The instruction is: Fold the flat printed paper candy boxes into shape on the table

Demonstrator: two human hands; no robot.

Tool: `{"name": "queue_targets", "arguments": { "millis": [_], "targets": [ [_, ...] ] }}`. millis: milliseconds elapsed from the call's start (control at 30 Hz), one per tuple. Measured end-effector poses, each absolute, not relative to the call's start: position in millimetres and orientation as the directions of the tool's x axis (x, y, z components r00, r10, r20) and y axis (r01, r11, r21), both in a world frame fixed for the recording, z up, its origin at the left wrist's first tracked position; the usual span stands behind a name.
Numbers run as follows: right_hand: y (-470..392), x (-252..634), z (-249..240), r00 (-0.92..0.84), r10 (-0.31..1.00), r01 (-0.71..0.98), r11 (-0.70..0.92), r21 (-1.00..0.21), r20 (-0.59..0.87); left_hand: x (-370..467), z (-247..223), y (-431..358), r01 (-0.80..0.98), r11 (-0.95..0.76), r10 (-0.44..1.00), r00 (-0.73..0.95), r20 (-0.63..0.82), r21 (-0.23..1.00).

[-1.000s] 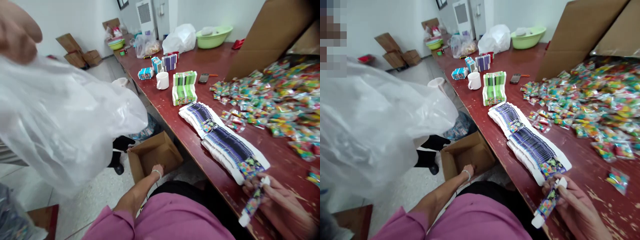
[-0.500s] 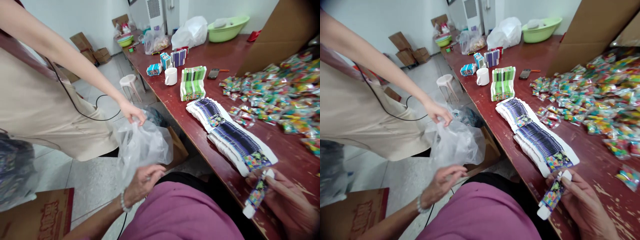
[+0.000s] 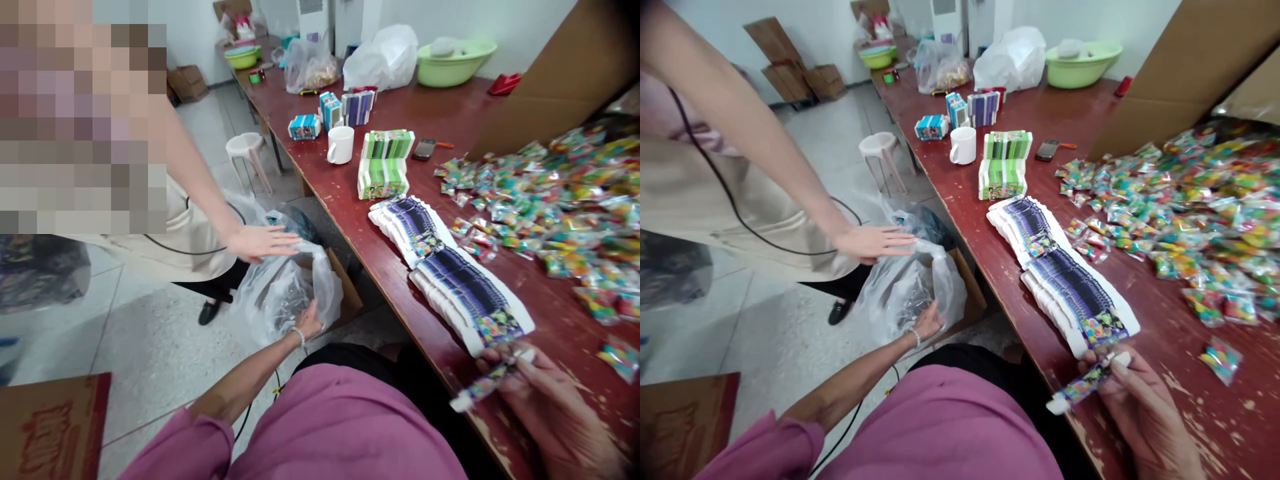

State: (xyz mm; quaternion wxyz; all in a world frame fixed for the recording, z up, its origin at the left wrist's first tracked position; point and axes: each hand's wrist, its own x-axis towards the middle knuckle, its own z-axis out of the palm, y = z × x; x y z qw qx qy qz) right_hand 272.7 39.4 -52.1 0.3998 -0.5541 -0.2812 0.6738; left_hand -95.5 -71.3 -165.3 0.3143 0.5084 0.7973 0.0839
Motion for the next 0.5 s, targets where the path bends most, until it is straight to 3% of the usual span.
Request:
{"name": "queue_targets", "arguments": {
  "millis": [167, 300, 433, 500],
  "targets": [
    [19, 260, -28, -0.062, 0.889, -0.186, -0.457, -0.87, -0.454, -92, -157, -55, 0.88, 0.33, 0.899, -0.181, -0.399, 0.342],
    [0, 218, -9, -0.276, 0.882, 0.132, -0.36, -0.924, -0.383, -88, -133, -62, 0.942, 0.209, 0.918, -0.096, -0.384, 0.264],
    [-1, 130, -13, -0.561, 0.799, 0.391, 0.028, -0.92, -0.214, -69, -118, -75, 0.97, 0.091, 0.934, -0.004, -0.358, 0.227],
    [5, 85, -27, -0.669, 0.738, 0.497, 0.356, -0.791, -0.088, -61, -115, -80, 0.975, 0.043, 0.938, 0.036, -0.345, 0.22]
  ]
}}
